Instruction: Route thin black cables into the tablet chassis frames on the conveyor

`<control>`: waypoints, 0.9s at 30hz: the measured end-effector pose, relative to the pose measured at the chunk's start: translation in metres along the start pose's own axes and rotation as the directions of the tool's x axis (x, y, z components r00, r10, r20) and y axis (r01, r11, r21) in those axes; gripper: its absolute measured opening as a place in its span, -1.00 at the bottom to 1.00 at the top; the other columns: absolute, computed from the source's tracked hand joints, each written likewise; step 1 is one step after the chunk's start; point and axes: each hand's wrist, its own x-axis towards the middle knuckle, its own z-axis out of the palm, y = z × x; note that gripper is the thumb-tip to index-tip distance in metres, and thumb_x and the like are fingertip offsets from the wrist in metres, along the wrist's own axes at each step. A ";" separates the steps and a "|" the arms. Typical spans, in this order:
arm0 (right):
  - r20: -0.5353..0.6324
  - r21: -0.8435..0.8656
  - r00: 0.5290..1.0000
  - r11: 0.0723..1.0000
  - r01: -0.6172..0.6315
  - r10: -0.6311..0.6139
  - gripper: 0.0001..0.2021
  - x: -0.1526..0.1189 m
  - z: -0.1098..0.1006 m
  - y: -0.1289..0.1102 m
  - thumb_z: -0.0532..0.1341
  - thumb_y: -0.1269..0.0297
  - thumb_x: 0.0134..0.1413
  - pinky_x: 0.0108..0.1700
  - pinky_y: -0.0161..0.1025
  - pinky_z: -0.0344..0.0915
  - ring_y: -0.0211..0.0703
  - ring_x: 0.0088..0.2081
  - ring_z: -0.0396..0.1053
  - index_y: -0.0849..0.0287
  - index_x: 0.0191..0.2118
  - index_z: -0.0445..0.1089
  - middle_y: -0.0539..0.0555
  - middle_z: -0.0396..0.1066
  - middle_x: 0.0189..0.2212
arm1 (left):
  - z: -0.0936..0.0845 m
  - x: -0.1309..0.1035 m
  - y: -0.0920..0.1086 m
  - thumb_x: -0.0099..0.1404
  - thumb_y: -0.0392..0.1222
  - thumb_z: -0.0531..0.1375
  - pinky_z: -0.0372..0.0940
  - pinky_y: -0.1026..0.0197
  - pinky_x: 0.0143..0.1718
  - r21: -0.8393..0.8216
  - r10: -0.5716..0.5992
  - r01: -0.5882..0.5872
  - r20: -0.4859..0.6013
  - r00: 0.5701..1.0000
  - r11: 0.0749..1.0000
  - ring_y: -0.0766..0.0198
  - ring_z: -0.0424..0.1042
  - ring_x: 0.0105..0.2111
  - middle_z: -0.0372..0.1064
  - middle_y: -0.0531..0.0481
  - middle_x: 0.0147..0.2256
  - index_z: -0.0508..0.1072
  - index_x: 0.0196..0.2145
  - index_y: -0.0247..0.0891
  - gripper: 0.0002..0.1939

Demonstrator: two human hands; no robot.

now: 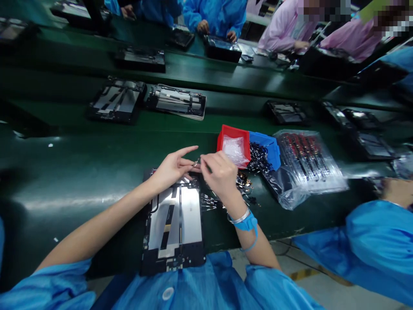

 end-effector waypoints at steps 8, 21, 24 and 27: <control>0.013 -0.309 0.984 0.937 -0.165 0.177 -0.83 -0.006 -0.016 0.057 0.16 0.40 0.15 -0.39 -0.17 0.23 -0.07 -0.37 0.33 0.16 -0.27 0.52 0.12 0.51 -0.40 | -0.004 0.003 0.002 0.23 -0.55 0.12 0.43 0.34 -0.47 -0.097 -0.063 0.060 -0.019 0.998 0.993 0.11 0.58 -0.23 0.56 -0.24 -0.26 -0.02 0.33 -0.36 -0.24; -0.149 -0.004 0.987 0.998 -0.060 0.059 -0.83 -0.002 -0.004 0.033 0.20 0.49 0.14 -0.32 -0.20 0.32 -0.15 -0.35 0.38 0.11 -0.31 0.51 0.06 0.50 -0.40 | -0.018 0.024 0.015 0.20 -0.36 0.24 0.32 -0.02 0.03 0.404 0.340 -0.294 -0.046 0.939 0.866 0.02 0.40 0.07 0.44 -0.24 0.02 0.26 0.19 -0.28 -0.40; -0.283 -0.028 0.938 0.976 -0.217 0.200 -0.86 -0.013 -0.021 0.042 0.24 0.47 0.11 -0.34 -0.19 0.34 -0.14 -0.39 0.40 0.11 -0.28 0.53 0.05 0.50 -0.44 | -0.038 0.065 0.031 0.14 -0.47 0.24 -0.16 -0.19 0.30 0.770 0.535 -0.374 0.051 0.844 0.517 -0.05 0.11 0.27 0.35 -0.17 0.12 0.45 -0.01 -0.24 -0.55; -0.299 -0.033 0.909 0.949 -0.313 0.289 -0.83 -0.024 -0.028 0.041 0.25 0.44 0.13 -0.37 -0.19 0.34 -0.17 -0.43 0.39 0.09 -0.19 0.54 0.03 0.50 -0.45 | -0.075 0.106 0.047 0.12 -0.47 0.26 -0.24 -0.16 0.32 0.869 0.579 -0.146 -0.182 0.795 0.473 -0.11 -0.05 0.32 0.11 -0.23 0.27 0.43 0.02 -0.27 -0.52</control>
